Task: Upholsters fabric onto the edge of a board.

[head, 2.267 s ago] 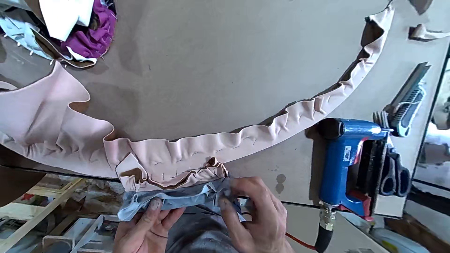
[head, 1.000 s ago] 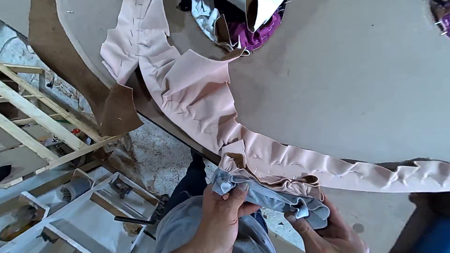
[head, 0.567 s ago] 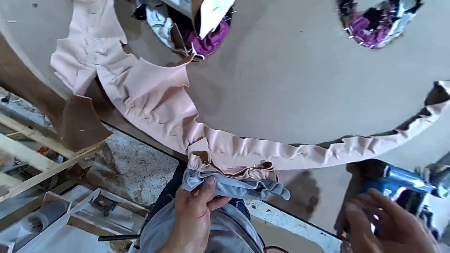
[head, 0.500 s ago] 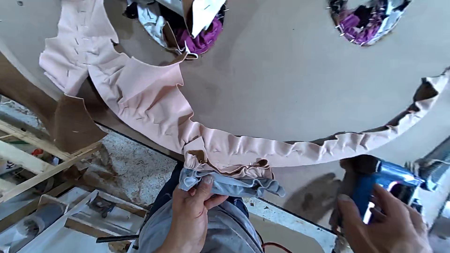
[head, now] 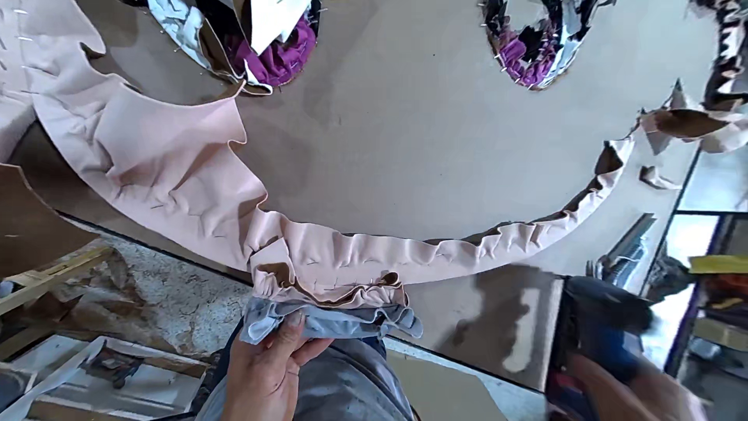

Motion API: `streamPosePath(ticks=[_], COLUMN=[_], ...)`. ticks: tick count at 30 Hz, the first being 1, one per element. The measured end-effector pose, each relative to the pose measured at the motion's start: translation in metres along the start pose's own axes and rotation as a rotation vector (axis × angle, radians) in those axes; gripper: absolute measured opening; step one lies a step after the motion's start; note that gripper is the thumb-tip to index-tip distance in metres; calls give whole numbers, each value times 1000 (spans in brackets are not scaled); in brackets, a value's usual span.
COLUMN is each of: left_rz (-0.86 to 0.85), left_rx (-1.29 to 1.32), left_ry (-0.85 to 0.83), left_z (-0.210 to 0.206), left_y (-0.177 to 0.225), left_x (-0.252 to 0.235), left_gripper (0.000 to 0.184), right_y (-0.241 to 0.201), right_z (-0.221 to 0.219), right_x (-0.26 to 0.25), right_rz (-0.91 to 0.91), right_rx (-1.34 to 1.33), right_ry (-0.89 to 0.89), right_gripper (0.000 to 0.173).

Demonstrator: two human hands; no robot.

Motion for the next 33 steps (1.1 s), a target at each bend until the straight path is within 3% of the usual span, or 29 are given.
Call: streamPosePath(ticks=[2, 4, 7, 10, 17, 33], left_rz=[13, 26, 26, 23, 22, 32], left_rx=[3, -13, -21, -6, 55, 105], left_ry=[11, 3, -31, -47, -67, -93], left_z=[2, 2, 3, 3, 7, 8], left_y=[0, 1, 0, 1, -1, -1], left_x=[2, 3, 3, 2, 1, 2], left_gripper=[17, 16, 16, 16, 16, 15], right_y=[-24, -77, -155, -189, -172, -178], right_z=[23, 33, 21, -15, -26, -12], right_x=[14, 32, 59, 69, 66, 59], right_rz=[118, 368, 787, 945, 978, 972], right_rx=[-273, -383, -98, 204, 386, 319], right_ry=[-86, -245, -385, -551, -592, -630], right_gripper=[31, 36, 33, 37, 38, 37])
Point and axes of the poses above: each hand's wrist, its own x-axis away from the middle knuckle, its own z-axis out of the back of the hand, y = z × x, the point moved 6 cm from there along -x, towards the middle knuckle, and after that the axes turned 2 degrees about -x, right-handed, at the moved point
